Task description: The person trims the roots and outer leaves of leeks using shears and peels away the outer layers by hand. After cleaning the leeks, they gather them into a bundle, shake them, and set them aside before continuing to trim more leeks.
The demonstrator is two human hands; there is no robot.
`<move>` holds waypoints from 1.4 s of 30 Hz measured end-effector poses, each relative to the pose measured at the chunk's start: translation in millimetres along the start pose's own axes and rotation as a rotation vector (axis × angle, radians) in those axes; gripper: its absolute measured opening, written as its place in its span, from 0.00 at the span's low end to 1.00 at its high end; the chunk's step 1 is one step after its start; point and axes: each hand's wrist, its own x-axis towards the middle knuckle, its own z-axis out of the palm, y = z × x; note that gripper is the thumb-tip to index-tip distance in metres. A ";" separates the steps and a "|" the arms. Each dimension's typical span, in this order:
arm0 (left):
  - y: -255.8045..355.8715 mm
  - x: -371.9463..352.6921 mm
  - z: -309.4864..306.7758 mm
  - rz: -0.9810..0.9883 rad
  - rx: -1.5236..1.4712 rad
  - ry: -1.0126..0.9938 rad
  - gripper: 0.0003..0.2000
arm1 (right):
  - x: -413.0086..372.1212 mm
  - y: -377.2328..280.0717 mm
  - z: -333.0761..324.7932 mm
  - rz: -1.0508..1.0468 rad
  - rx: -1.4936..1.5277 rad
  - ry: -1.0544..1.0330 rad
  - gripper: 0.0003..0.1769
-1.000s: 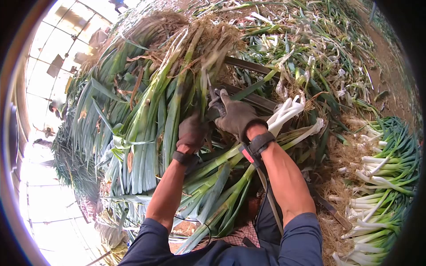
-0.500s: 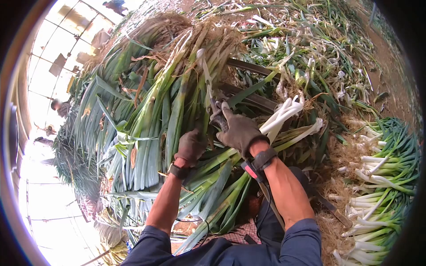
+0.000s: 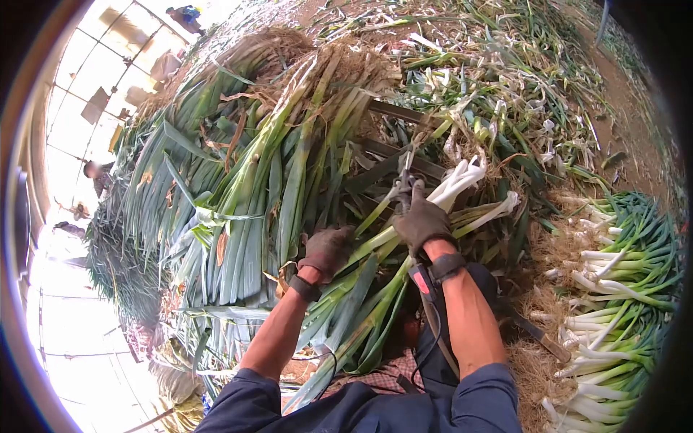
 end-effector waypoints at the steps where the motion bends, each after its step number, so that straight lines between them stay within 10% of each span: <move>1: 1.6 -3.0 -3.4 -0.003 -0.001 0.000 0.14 | -5.0 5.2 -0.5 -0.019 0.008 -0.026 0.58; 6: -38.1 10.8 -30.1 0.239 -0.471 0.181 0.14 | -39.6 15.0 19.7 -0.239 0.037 -0.053 0.58; 11: -36.4 52.8 -99.1 -0.117 0.202 0.749 0.15 | -55.9 4.3 20.3 -0.291 0.225 -0.032 0.59; 19: -19.8 62.5 -34.5 -0.171 0.276 0.435 0.10 | -63.0 -26.6 9.5 -0.430 0.378 -0.112 0.59; 29: -40.4 54.9 -31.9 -0.112 -0.935 0.477 0.17 | -23.2 -56.2 20.7 -0.582 0.252 -0.153 0.57; 32: -46.9 72.5 -44.5 -0.124 -0.156 0.803 0.08 | -15.1 -66.6 5.2 -0.478 0.171 -0.197 0.58; 42: -43.8 139.5 -68.8 -0.313 0.146 0.573 0.14 | -10.8 -44.9 12.2 -0.469 0.248 -0.136 0.61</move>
